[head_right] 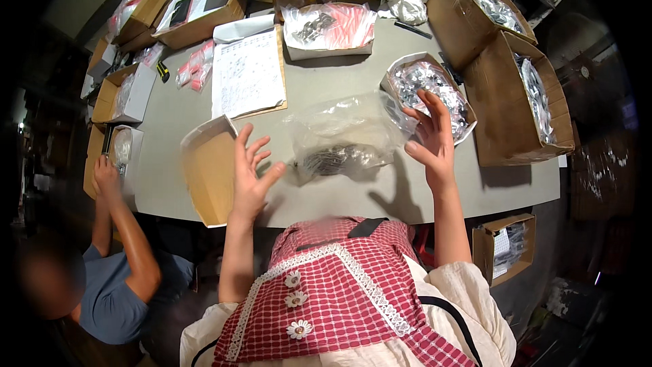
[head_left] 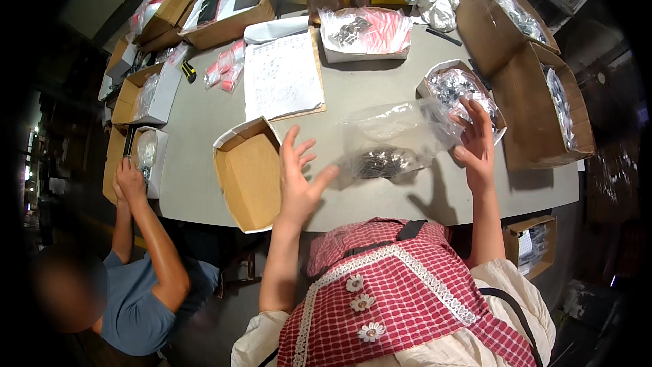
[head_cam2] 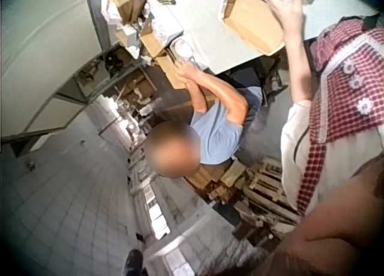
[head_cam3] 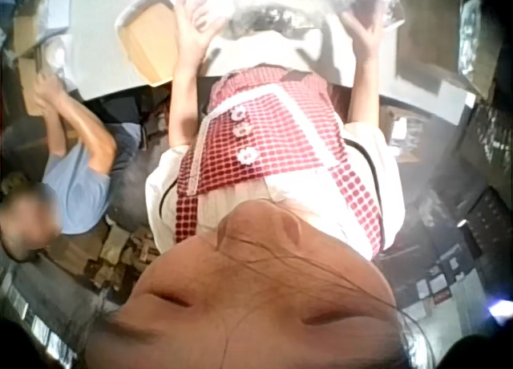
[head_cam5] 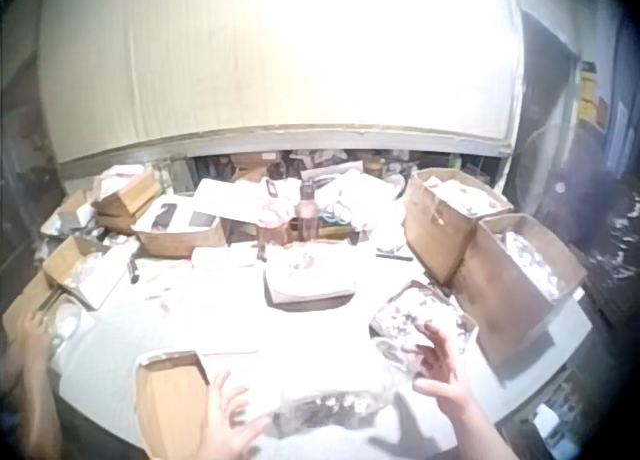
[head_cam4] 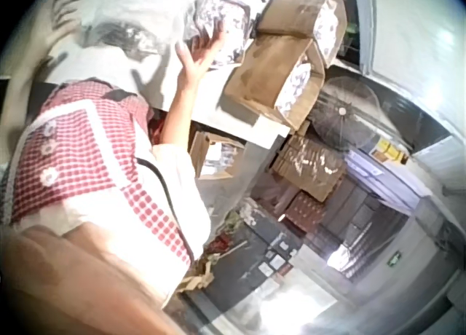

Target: The person picks up small metal components by hand, puts them into a plastic bag, and places the bag into a cardboard box on the table.

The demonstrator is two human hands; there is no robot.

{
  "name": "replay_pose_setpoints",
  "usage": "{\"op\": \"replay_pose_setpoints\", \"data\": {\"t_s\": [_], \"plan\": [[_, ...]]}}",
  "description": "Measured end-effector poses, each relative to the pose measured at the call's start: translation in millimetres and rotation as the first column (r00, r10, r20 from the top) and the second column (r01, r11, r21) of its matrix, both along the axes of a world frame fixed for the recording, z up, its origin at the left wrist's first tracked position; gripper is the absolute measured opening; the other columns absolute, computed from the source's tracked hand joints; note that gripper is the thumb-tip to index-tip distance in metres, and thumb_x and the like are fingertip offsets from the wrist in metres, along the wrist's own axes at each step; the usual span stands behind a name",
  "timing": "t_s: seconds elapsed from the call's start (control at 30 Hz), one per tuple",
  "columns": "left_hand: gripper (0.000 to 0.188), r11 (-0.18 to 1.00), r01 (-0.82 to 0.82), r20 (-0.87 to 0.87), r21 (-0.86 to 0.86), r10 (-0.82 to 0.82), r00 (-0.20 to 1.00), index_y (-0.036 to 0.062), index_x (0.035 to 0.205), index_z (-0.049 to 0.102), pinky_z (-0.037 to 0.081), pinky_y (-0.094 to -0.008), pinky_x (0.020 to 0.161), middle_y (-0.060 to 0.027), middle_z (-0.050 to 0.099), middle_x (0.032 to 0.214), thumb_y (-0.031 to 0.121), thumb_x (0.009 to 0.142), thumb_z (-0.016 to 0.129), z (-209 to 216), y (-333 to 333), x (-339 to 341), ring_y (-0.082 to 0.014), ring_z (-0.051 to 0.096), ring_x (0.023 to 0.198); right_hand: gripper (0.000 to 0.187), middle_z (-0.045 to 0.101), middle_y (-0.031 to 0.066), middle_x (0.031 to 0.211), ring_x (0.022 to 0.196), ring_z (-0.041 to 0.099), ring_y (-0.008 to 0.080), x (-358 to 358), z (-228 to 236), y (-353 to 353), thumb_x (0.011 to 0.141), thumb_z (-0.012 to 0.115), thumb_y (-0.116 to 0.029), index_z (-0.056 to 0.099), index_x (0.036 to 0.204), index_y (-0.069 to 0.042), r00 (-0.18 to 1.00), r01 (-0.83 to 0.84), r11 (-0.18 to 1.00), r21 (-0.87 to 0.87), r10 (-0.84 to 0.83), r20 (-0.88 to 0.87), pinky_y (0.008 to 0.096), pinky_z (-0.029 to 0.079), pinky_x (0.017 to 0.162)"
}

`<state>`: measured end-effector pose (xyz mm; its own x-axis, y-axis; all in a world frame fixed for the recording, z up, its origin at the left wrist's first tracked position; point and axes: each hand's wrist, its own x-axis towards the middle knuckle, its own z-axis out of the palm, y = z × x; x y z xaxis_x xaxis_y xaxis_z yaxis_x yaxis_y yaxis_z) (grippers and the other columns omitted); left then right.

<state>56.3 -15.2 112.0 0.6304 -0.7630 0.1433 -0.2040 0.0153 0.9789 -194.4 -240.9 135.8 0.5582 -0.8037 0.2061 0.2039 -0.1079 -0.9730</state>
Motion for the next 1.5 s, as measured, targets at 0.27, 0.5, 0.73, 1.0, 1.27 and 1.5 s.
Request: {"op": "replay_pose_setpoints", "data": {"t_s": [0.27,0.5,0.73,1.0,1.27,1.5], "plan": [[0.116,0.923,0.002,0.453,0.385,-0.191,0.871,0.002,0.153,0.015,0.02,-0.0507,0.117,-0.0253,0.027,0.155,0.034,0.067,0.086,-53.3,-24.5,-24.6,-0.0424,0.028,0.142,0.111,0.026,0.0213,0.158,0.144,0.03,0.0326,-3.1,-103.5,17.8,0.07,0.083,-0.033,0.018,0.154,0.0,0.851,-0.262,0.958,-0.118,0.172,-0.497,0.0428,0.021,0.118],[0.108,0.883,0.088,0.4,0.461,-0.295,0.868,-0.0017,0.154,0.015,0.004,-0.0594,0.117,-0.038,0.016,0.153,0.065,0.083,0.062,-125.0,-42.6,-59.9,-0.0512,0.012,0.144,0.072,0.041,0.0281,0.147,0.138,0.035,0.0444,48.3,-162.3,45.6,0.075,0.07,-0.019,0.045,0.138,0.006,0.851,-0.397,0.789,-0.469,0.125,-0.51,0.0481,0.026,0.116],[0.087,0.91,0.053,0.561,0.411,-0.298,0.772,-0.0035,0.148,0.03,0.014,-0.0581,0.115,-0.0324,0.038,0.142,0.042,0.084,0.066,-127.6,-42.4,-61.3,-0.0454,0.026,0.14,0.062,0.047,0.0254,0.141,0.131,0.045,0.0412,48.8,-171.6,47.5,0.086,0.062,-0.026,0.046,0.137,0.006,0.887,-0.294,0.861,-0.415,0.084,-0.455,0.0458,0.032,0.111],[0.085,0.955,0.029,0.555,0.296,-0.196,0.809,-0.0078,0.146,0.031,0.017,-0.0523,0.116,-0.0278,0.041,0.139,0.028,0.08,0.068,-124.8,-41.6,-67.3,-0.041,0.029,0.139,0.059,0.049,0.0289,0.135,0.124,0.048,0.0454,50.4,-176.0,45.6,0.083,0.062,-0.022,0.049,0.132,0.009,0.903,-0.256,0.867,-0.427,0.057,-0.425,0.05,0.034,0.107],[0.082,0.95,0.036,0.525,0.31,-0.203,0.827,-0.0089,0.146,0.032,0.017,-0.0521,0.116,-0.029,0.043,0.138,0.024,0.08,0.066,-113.4,-43.5,-64.6,-0.0401,0.029,0.139,0.059,0.049,0.0282,0.135,0.126,0.045,0.0453,50.7,-171.7,47.0,0.081,0.062,-0.02,0.049,0.132,0.008,0.888,-0.229,0.841,-0.49,-0.026,-0.46,0.0501,0.03,0.11],[0.08,0.937,0.064,0.518,0.344,-0.247,0.819,-0.0078,0.145,0.034,0.017,-0.0518,0.116,-0.03,0.043,0.139,0.026,0.081,0.066,-108.2,-41.7,-60.9,-0.0413,0.028,0.139,0.06,0.049,0.0265,0.135,0.125,0.046,0.0433,53.3,-161.6,49.5,0.078,0.064,-0.017,0.051,0.131,0.007,0.879,-0.248,0.85,-0.464,-0.004,-0.476,0.0488,0.031,0.11]]}}
